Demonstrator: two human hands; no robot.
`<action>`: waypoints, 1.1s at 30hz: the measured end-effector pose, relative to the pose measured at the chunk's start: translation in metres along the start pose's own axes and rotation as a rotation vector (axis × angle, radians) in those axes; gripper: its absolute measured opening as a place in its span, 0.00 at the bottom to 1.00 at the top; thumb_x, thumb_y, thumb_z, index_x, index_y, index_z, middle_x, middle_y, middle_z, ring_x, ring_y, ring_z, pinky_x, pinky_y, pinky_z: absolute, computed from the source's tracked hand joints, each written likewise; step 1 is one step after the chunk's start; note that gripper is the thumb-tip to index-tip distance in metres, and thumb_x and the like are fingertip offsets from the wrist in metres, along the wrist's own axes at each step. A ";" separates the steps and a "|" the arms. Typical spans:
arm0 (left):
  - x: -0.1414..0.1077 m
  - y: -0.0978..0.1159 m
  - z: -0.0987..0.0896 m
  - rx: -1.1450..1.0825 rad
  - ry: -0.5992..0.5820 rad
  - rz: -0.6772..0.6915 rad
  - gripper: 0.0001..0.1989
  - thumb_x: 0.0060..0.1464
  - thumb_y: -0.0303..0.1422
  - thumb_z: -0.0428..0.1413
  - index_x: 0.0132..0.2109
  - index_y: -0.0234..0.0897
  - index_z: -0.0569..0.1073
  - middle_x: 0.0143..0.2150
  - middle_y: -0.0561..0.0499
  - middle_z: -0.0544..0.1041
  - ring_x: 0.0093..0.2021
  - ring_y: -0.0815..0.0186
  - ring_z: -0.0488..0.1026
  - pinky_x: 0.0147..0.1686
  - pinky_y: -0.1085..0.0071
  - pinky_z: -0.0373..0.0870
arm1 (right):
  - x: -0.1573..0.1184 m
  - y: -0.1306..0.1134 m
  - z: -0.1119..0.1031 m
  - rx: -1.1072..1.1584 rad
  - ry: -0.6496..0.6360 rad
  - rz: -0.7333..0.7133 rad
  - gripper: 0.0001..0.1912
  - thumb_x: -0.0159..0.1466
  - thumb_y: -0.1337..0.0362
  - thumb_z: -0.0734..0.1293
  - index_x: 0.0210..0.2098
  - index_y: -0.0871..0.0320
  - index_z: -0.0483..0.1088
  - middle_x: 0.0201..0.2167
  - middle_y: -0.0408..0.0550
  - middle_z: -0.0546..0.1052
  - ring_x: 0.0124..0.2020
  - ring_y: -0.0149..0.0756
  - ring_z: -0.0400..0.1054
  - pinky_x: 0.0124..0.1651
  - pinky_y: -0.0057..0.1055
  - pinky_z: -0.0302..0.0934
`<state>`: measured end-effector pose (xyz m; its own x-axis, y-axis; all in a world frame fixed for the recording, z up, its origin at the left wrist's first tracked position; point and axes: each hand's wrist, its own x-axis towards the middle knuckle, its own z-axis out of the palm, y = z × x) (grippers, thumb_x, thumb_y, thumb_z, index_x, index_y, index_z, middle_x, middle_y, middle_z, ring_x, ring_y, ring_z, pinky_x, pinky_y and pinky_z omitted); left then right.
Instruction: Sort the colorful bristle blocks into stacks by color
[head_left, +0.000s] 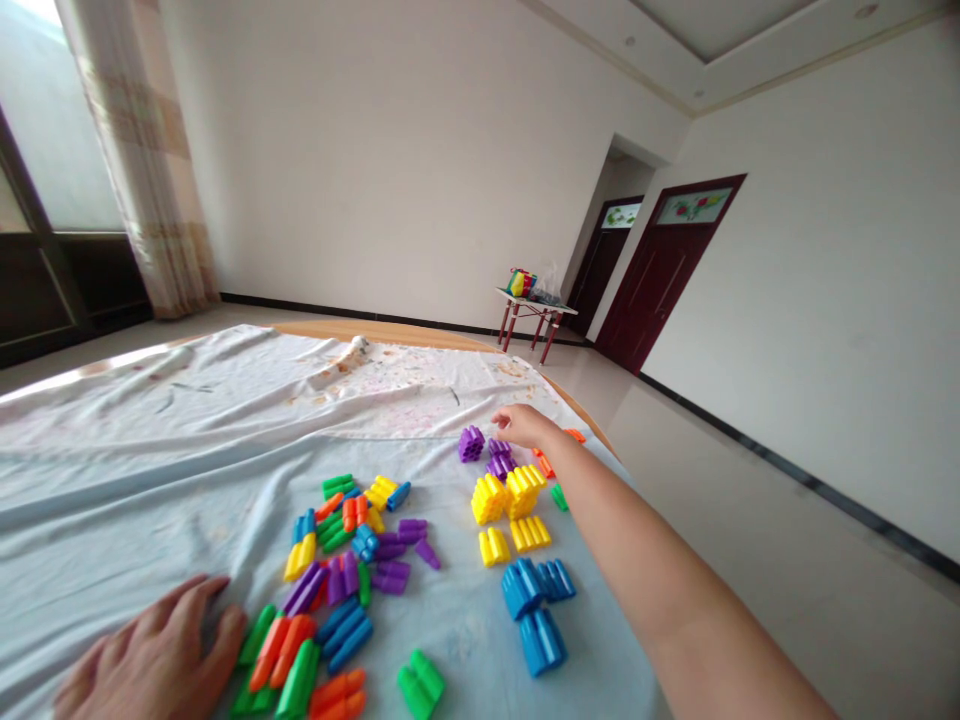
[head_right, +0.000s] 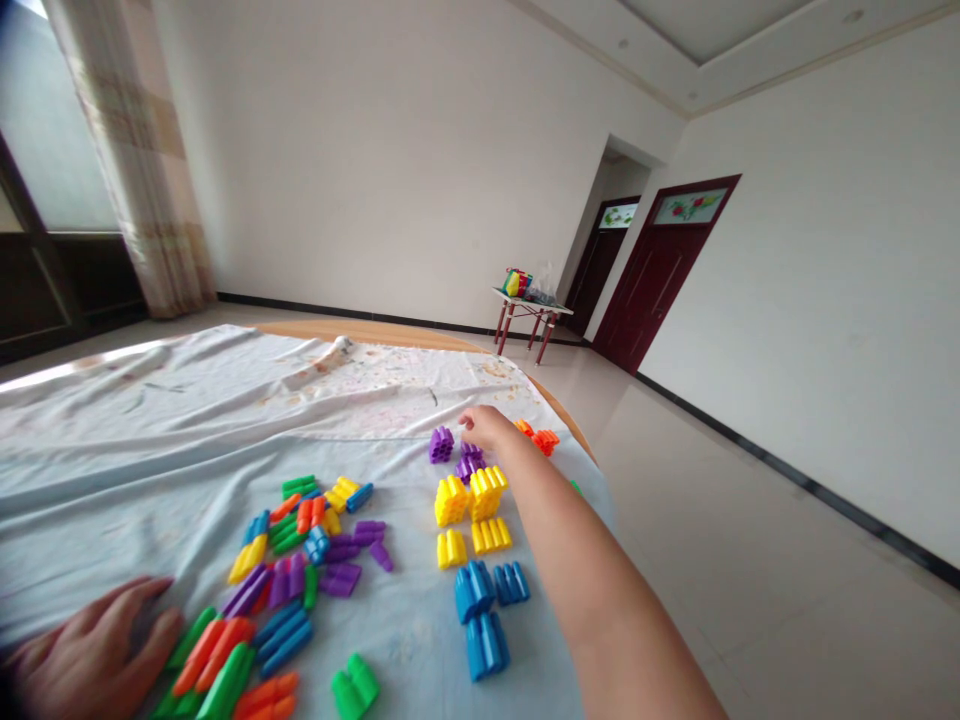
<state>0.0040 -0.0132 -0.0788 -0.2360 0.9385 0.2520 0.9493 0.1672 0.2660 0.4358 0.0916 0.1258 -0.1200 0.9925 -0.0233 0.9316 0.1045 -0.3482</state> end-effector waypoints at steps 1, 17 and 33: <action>-0.001 0.003 -0.003 0.016 0.027 0.015 0.22 0.54 0.49 0.33 0.49 0.46 0.61 0.54 0.47 0.69 0.57 0.56 0.61 0.60 0.56 0.46 | -0.003 -0.006 -0.003 0.006 0.045 -0.021 0.19 0.57 0.71 0.65 0.49 0.63 0.70 0.45 0.52 0.76 0.46 0.37 0.70 0.48 0.28 0.61; -0.031 0.067 -0.089 -0.011 -0.089 -0.059 0.23 0.55 0.42 0.40 0.52 0.39 0.68 0.55 0.44 0.68 0.56 0.51 0.60 0.58 0.54 0.51 | -0.141 -0.136 0.105 0.246 -0.207 -0.630 0.13 0.57 0.63 0.70 0.41 0.59 0.74 0.34 0.46 0.76 0.33 0.31 0.69 0.40 0.25 0.62; -0.030 0.062 -0.083 -0.008 -0.046 -0.029 0.23 0.56 0.43 0.39 0.51 0.39 0.68 0.55 0.44 0.69 0.55 0.51 0.61 0.58 0.53 0.51 | -0.167 -0.149 0.152 -0.135 -0.045 -0.632 0.22 0.56 0.44 0.67 0.37 0.57 0.73 0.36 0.49 0.70 0.42 0.41 0.63 0.46 0.36 0.60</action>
<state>0.0528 -0.0561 0.0078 -0.2535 0.9463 0.2008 0.9406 0.1926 0.2797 0.2648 -0.0997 0.0395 -0.6709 0.7337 0.1074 0.7112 0.6777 -0.1868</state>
